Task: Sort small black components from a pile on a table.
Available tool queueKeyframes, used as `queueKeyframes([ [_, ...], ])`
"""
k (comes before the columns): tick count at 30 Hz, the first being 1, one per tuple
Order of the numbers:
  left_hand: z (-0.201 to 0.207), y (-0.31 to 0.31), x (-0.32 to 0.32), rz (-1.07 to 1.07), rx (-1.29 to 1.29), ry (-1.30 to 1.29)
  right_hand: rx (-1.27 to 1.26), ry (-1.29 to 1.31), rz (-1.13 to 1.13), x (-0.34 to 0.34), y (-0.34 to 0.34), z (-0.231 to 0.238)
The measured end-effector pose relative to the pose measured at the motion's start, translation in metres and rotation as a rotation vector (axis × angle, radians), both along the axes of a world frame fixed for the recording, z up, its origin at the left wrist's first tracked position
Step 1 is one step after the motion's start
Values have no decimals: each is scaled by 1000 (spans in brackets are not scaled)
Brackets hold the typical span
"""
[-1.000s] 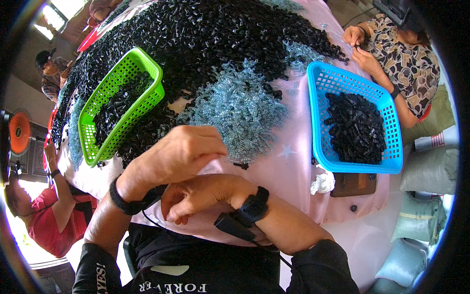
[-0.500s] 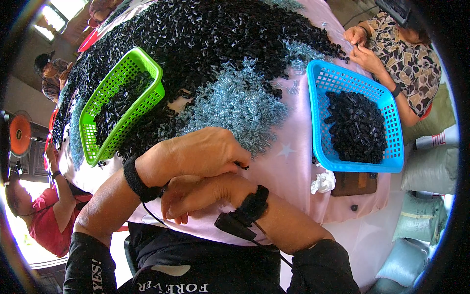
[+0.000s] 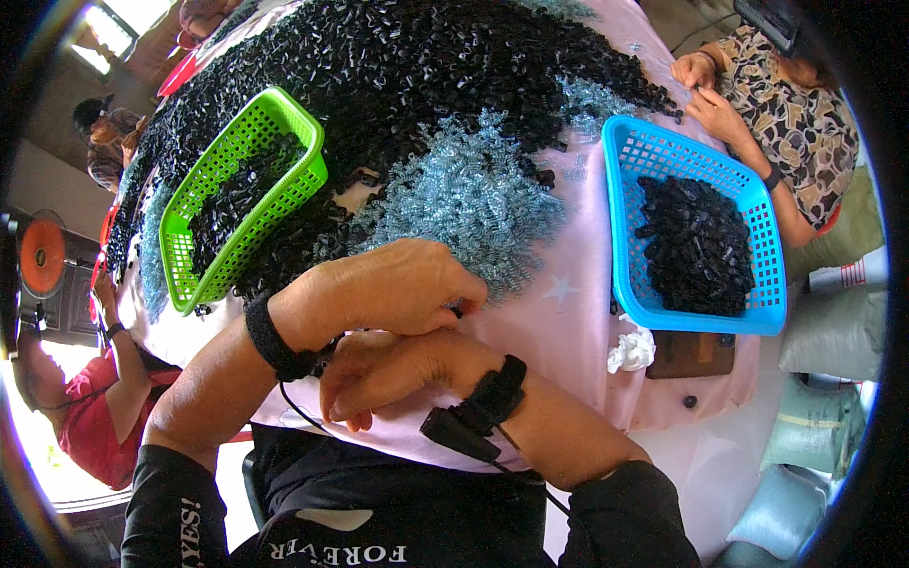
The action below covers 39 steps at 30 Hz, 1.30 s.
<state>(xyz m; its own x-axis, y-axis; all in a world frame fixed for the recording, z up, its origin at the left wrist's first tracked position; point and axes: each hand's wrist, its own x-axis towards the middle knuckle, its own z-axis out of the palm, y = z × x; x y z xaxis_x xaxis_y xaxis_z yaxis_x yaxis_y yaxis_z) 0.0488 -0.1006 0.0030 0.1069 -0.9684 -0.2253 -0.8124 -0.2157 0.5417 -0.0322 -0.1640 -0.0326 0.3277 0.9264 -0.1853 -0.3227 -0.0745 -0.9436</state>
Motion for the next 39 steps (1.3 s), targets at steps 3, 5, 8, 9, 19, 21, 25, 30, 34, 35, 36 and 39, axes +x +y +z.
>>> queueKeyframes([
  [3,0,7,2,14,30,-37,-16,72,-32,-3,0,4],
  [5,0,15,4,19,54,-64,-41,-23,-16,1,-1,8],
  [8,3,37,6,80,-19,-127,-11,-83,-32,-1,-1,-1],
  [9,3,49,6,88,-19,-133,41,-53,-57,-3,-1,-2],
  [19,15,123,-4,687,-35,-510,137,59,-444,6,-9,-2],
  [21,18,136,-8,766,-125,-456,155,77,-533,9,-5,-9],
  [25,25,157,-17,930,-214,-398,180,92,-713,13,-4,-12],
  [30,20,182,-23,1141,-187,-469,257,57,-1028,15,-4,-12],
  [34,27,163,-26,1122,-234,-366,312,0,-1070,15,-7,-14],
  [35,22,159,-24,1012,-336,-428,310,-1,-1071,13,-9,-13],
  [36,20,153,-21,1015,-334,-430,261,-13,-940,11,-10,-12],
  [39,13,131,-8,789,-381,-402,147,-4,-813,13,-6,-13],
])
